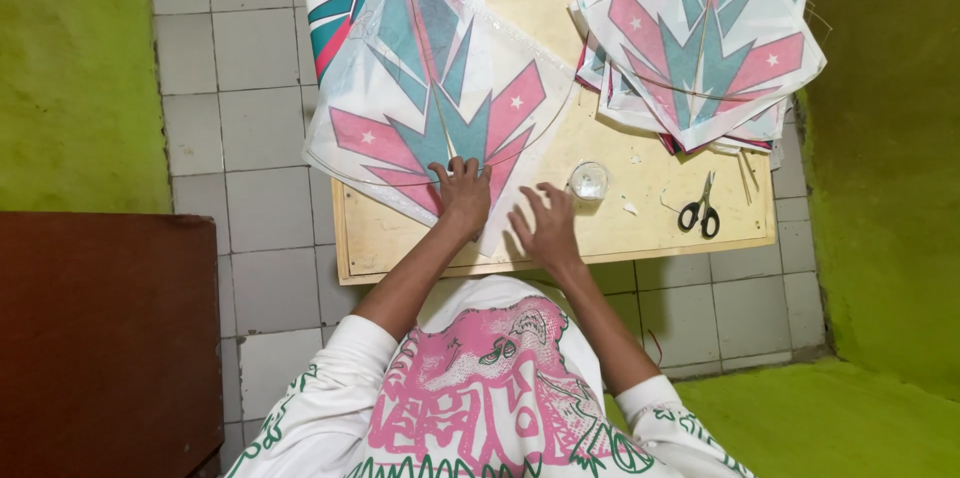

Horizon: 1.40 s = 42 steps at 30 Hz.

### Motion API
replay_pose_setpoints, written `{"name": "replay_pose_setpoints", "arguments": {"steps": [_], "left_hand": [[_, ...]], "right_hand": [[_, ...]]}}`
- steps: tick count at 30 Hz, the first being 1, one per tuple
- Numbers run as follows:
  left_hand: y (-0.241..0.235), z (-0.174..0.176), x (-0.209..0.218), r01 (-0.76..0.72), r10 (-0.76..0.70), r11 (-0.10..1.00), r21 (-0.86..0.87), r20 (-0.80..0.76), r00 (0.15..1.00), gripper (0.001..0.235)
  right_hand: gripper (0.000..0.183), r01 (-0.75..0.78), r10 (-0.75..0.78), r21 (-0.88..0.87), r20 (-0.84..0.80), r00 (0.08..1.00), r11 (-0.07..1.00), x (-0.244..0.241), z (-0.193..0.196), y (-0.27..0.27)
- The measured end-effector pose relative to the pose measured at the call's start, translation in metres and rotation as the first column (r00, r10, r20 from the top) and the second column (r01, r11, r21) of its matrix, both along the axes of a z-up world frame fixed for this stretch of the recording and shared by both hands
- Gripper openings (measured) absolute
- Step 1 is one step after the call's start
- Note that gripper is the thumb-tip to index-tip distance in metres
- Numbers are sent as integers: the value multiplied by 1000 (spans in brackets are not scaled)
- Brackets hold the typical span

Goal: Assembling kites by applying glue to the edges of the paper and folding them over the frame.

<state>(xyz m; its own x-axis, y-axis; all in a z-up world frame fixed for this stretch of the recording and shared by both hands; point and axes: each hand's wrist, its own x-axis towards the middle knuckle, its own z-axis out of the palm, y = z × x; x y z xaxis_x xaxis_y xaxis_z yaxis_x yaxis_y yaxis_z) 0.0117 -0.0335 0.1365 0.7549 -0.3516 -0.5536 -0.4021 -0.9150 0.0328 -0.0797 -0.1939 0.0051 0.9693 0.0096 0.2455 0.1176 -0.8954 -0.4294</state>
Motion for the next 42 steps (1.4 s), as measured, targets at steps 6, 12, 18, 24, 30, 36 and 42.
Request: {"name": "replay_pose_setpoints", "arguments": {"steps": [6, 12, 18, 24, 30, 36, 42], "left_hand": [[-7, -31, 5, -35, 36, 999, 39, -19, 999, 55], [-17, -105, 8, -68, 67, 998, 2, 32, 997, 44], [-21, -107, 5, -15, 14, 1000, 15, 46, 999, 43], [-20, -116, 4, -11, 11, 1000, -7, 71, 997, 40], [-24, -139, 6, 8, -6, 1000, -20, 97, 995, 41], [-28, -131, 8, 59, -58, 998, -13, 66, 996, 33], [-22, -99, 13, 65, -63, 997, -34, 43, 997, 29]], "right_hand": [[52, -82, 62, -55, -300, 952, 995, 14, -30, 0], [48, -118, 77, -129, -287, 955, 985, 13, -30, 2], [46, -128, 76, -209, -242, 967, 969, 9, -28, 3], [48, -87, 33, -188, -275, 961, 978, 16, -34, 0], [48, -157, 89, -236, -277, 957, 959, 7, -36, 7], [59, -65, 24, -248, -166, 986, 967, 23, -54, -3], [47, -150, 128, -324, -89, 988, 934, 11, -38, 6]]}}
